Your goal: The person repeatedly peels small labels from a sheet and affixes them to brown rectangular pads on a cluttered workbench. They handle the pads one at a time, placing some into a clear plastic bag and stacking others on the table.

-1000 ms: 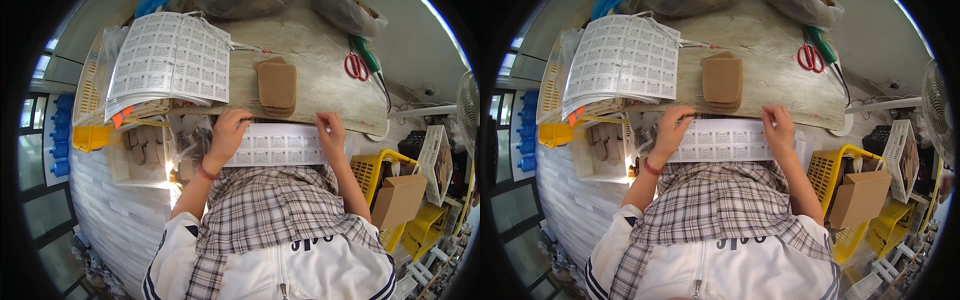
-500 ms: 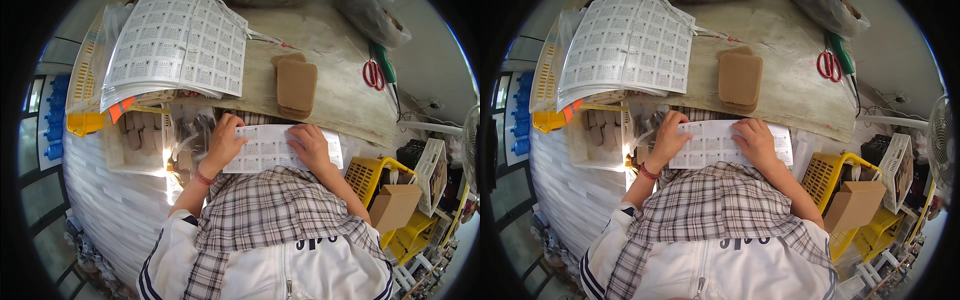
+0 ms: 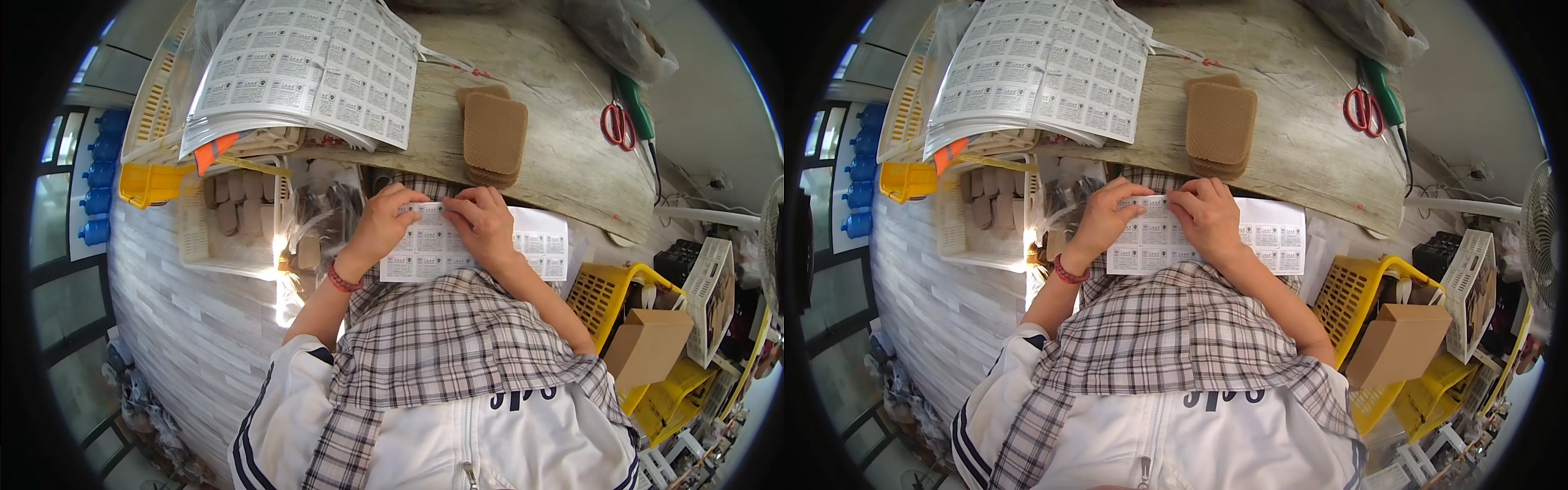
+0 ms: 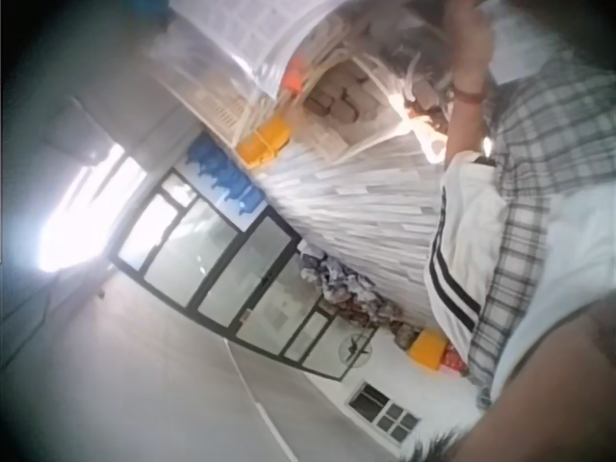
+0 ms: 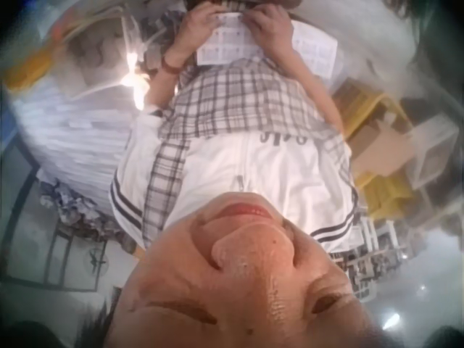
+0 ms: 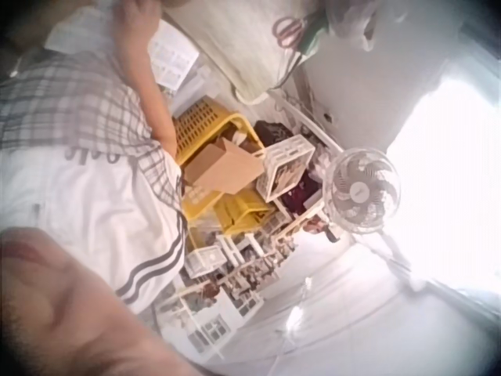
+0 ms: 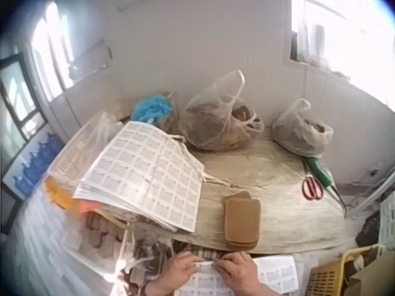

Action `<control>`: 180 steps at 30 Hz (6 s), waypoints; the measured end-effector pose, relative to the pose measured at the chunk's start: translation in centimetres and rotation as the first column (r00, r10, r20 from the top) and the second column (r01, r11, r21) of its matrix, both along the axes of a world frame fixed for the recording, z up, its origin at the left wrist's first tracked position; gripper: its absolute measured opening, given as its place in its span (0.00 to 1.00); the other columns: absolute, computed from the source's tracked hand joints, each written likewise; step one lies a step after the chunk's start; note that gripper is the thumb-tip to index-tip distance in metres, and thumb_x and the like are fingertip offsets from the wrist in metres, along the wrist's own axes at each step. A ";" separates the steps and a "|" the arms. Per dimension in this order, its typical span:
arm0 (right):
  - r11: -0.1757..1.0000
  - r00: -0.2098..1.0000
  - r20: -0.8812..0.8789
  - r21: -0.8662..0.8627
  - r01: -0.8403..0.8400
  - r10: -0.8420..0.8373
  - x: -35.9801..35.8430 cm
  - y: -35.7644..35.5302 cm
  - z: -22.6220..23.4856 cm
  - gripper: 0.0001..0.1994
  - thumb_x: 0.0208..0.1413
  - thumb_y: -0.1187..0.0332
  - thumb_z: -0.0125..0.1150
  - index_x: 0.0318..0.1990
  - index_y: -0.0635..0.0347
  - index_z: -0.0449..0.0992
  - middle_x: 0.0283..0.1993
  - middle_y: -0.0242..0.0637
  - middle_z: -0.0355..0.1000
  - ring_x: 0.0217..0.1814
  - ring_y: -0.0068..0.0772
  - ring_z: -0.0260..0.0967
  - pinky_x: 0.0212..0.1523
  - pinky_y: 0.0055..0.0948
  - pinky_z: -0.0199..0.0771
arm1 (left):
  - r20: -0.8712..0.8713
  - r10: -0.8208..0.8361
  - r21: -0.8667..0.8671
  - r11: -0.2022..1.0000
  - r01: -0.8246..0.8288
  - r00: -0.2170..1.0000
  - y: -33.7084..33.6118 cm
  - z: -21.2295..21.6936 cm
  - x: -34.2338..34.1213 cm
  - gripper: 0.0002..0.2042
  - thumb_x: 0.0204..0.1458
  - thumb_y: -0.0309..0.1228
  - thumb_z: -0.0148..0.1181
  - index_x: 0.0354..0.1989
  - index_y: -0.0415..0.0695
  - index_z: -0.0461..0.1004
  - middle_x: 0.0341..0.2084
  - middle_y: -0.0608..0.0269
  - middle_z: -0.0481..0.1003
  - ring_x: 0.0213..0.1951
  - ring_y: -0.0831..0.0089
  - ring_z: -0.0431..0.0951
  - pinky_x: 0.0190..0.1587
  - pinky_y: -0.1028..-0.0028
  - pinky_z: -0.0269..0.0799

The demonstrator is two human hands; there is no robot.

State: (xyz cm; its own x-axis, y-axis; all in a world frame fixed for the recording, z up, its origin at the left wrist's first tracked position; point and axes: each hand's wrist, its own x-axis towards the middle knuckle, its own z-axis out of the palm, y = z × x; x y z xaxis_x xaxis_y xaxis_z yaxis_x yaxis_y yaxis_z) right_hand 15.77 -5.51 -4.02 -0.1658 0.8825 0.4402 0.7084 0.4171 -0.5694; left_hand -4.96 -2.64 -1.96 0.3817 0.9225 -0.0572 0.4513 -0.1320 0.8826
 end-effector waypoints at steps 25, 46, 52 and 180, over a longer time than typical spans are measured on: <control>0.941 0.579 -0.770 -0.337 -0.013 -0.268 8.0 5.7 4.1 0.02 0.63 0.75 0.58 0.38 0.63 0.73 0.32 0.27 0.70 0.33 0.16 0.64 0.37 0.18 0.67 | -0.204 0.030 0.477 0.876 0.073 0.979 3.5 3.2 2.3 0.11 0.53 0.25 0.60 0.44 0.36 0.78 0.44 0.52 0.76 0.47 0.54 0.75 0.49 0.62 0.71; 0.853 0.797 -0.437 -0.491 0.178 -0.417 7.7 11.5 1.8 0.03 0.59 0.74 0.62 0.36 0.64 0.75 0.29 0.29 0.73 0.32 0.19 0.66 0.37 0.23 0.70 | -0.391 -0.157 0.515 0.779 0.357 0.907 5.2 1.6 8.9 0.24 0.50 0.29 0.64 0.56 0.32 0.70 0.58 0.48 0.69 0.64 0.54 0.64 0.68 0.53 0.55; 0.860 0.821 -0.402 -0.470 0.196 -0.406 7.7 11.5 2.0 0.03 0.58 0.74 0.62 0.36 0.64 0.75 0.28 0.31 0.74 0.31 0.20 0.67 0.36 0.23 0.71 | -0.392 -0.154 0.513 0.781 0.355 0.907 5.2 1.4 9.0 0.24 0.50 0.29 0.64 0.56 0.32 0.70 0.58 0.47 0.69 0.64 0.53 0.64 0.68 0.52 0.55; 0.916 0.869 -0.289 -0.096 0.390 -0.401 6.5 9.6 -0.2 0.05 0.58 0.75 0.61 0.41 0.63 0.74 0.37 0.39 0.72 0.31 0.35 0.72 0.33 0.32 0.74 | -0.532 -0.063 0.499 0.782 0.373 0.844 5.1 0.9 11.1 0.37 0.48 0.38 0.69 0.66 0.37 0.61 0.67 0.48 0.59 0.67 0.52 0.59 0.69 0.47 0.49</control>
